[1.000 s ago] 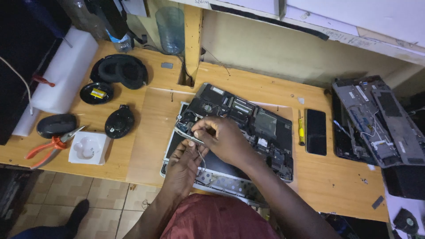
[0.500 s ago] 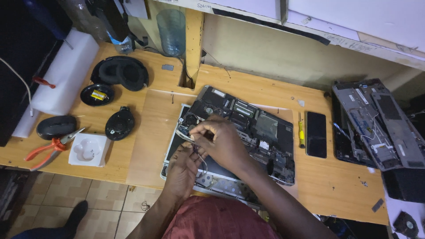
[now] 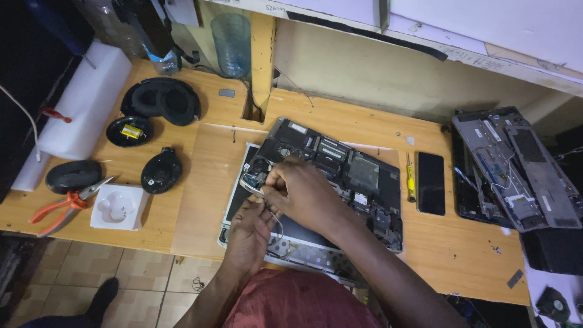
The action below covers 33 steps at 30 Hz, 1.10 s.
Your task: The person disassembles a laptop by removing the screen bezel and detaching the display cable. They then reposition the laptop base and screen, and use a screwdriver to remove screws from the screen bezel.
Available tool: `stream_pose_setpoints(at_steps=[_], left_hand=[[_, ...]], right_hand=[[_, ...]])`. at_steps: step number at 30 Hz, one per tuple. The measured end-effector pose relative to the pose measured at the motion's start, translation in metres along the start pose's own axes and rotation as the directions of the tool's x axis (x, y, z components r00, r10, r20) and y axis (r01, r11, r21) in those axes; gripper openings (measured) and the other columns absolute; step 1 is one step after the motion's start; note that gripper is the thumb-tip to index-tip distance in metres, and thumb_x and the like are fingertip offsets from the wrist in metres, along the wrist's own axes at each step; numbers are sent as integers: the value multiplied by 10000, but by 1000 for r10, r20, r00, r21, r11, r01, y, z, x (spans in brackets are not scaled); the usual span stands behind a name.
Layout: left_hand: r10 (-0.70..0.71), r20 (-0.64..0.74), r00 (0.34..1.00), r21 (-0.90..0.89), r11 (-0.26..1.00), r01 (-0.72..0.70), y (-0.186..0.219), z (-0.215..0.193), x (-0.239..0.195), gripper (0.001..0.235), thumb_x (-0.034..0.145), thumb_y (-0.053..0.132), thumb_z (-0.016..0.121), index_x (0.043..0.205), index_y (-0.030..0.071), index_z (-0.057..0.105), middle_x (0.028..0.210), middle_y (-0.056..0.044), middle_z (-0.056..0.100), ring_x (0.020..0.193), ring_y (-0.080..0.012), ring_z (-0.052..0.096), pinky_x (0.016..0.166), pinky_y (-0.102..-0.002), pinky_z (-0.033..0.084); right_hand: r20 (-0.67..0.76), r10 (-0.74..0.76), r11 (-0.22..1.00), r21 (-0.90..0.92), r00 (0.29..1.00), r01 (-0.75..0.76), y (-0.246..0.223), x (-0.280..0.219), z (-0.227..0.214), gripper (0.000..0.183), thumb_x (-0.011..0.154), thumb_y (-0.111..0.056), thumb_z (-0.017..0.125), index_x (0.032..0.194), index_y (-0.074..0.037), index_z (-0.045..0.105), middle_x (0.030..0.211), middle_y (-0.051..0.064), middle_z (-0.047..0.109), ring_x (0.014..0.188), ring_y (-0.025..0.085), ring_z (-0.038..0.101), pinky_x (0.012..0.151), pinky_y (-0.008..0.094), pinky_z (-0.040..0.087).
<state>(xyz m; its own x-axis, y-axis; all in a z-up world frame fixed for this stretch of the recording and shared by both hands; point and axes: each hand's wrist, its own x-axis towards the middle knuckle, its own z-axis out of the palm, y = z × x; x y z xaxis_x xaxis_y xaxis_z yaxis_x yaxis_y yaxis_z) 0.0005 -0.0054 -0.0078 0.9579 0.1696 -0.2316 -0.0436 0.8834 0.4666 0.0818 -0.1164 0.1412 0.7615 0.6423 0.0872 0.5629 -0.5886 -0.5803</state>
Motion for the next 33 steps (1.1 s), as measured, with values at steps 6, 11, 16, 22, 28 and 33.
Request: stream_pose_setpoints(at_steps=[6,11,16,22,28,33], left_hand=[[24,-18,1000,35,999,-23,-5,-3,-5,81,970,113,680,1027,90,627,1040,-97,712,1005,-237,713,1041,-425,541],[41,-2,999,53,998,-40,-6,-5,-5,46,1002,105,640,1026,113,602,1009,-45,666,994,-192,676,1017,-405,529],[55,66,996,44,997,-58,-6,-1,-2,27,1041,161,567,1033,138,580,1190,-132,698,1133,-268,677,1020,-411,504],[33,19,999,32,999,-33,-4,2,-1,42,1013,145,595,987,164,623,1049,-26,695,1023,-187,667,958,-364,503],[-38,95,995,-153,987,52,7,13,0,220,983,155,485,1114,53,629,1190,-133,707,1148,-224,660,1117,-377,462],[-31,100,995,-82,996,40,8,2,6,160,919,156,527,1037,103,621,1137,-135,696,1112,-279,655,1038,-420,493]], right_hand=[[34,63,998,-5,997,-63,8,10,9,171,889,-190,654,743,-101,661,757,77,681,710,245,649,614,437,449],[66,14,998,61,998,-18,7,2,5,129,882,-148,648,758,-116,665,753,49,658,681,200,630,616,392,457],[-53,-77,996,41,996,79,16,-3,15,84,888,-134,719,835,-108,659,742,34,634,712,196,618,646,388,467],[-77,-32,998,57,997,36,-4,-10,5,66,885,-36,724,885,-88,683,875,69,664,718,184,676,651,340,536],[19,-95,995,-20,995,95,0,-27,2,233,997,-181,609,1152,-39,710,1028,111,578,930,284,631,774,414,497],[-147,-317,928,-254,937,274,21,-37,26,377,828,4,684,1196,-60,635,1049,124,591,948,320,592,786,434,498]])
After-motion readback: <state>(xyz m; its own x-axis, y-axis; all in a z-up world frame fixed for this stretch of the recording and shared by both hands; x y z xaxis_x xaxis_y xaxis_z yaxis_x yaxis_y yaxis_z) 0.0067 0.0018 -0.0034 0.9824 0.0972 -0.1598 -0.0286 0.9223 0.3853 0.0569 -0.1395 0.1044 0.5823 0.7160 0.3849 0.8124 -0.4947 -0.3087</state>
